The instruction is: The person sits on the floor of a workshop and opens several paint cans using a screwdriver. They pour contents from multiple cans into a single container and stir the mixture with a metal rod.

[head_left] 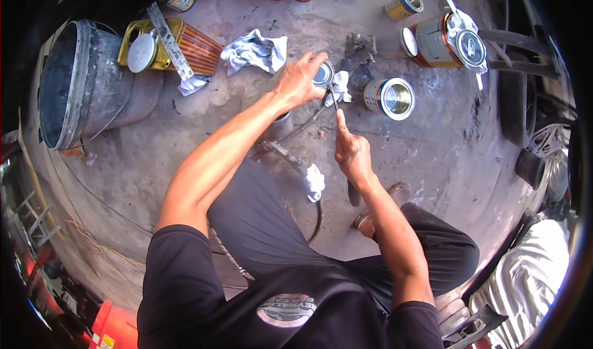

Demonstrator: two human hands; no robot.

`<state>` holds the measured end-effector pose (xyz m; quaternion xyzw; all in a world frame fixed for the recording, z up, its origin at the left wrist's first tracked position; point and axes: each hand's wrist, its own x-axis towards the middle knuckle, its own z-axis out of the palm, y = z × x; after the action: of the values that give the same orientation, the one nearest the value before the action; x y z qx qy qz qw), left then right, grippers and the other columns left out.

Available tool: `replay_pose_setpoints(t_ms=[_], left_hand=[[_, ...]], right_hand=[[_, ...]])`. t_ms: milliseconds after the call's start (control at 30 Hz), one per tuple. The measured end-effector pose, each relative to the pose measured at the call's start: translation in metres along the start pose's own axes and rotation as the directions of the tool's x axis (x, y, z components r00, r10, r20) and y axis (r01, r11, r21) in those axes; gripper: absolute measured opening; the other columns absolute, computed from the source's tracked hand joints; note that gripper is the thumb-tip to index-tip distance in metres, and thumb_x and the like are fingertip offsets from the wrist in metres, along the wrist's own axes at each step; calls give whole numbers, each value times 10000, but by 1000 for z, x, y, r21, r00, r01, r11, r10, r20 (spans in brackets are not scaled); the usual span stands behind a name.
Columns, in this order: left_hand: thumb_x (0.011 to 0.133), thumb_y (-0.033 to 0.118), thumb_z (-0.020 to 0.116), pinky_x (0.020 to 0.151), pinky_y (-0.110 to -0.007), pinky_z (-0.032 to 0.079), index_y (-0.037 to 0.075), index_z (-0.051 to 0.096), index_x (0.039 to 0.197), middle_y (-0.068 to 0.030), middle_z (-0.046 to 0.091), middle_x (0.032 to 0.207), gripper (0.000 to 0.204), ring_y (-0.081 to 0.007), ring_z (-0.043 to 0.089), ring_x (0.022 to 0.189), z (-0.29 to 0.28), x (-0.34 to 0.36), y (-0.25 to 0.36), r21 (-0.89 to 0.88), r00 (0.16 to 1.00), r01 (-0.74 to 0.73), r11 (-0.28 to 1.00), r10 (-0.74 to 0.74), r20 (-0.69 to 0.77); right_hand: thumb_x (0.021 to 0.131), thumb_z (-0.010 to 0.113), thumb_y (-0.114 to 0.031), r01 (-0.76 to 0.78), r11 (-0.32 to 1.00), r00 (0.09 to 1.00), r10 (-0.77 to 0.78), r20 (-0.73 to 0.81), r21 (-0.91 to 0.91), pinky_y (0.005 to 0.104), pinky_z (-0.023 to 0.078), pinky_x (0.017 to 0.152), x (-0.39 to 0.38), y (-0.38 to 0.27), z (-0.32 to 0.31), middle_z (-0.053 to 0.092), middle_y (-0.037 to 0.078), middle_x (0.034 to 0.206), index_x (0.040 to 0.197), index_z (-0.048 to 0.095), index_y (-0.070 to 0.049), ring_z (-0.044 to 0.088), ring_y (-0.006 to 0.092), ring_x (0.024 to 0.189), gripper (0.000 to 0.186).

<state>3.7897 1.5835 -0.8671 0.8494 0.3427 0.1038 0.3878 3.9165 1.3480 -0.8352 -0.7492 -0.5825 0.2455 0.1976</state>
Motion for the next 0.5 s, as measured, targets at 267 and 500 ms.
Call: replay_pose_setpoints(t_ms=[267,500], left_hand=[[760,279,937,1000,-550,612,117,569,1530,-212,687,1407,869,-485,727,1217,1,-3,3,-9,998,-20,1000,20,-53],[763,273,954,1004,-552,615,111,568,1532,-226,687,1392,876,-491,728,1214,3,-2,2,17,996,-49,999,50,-74]], right_hand=[[993,660,-41,-252,941,964,264,-25,225,586,603,781,-3,-24,0,773,303,919,1663,570,-147,767,518,824,685],[992,629,-70,-299,951,953,303,-34,82,627,598,790,8,-59,-7,755,328,851,1659,560,-100,768,527,803,671]])
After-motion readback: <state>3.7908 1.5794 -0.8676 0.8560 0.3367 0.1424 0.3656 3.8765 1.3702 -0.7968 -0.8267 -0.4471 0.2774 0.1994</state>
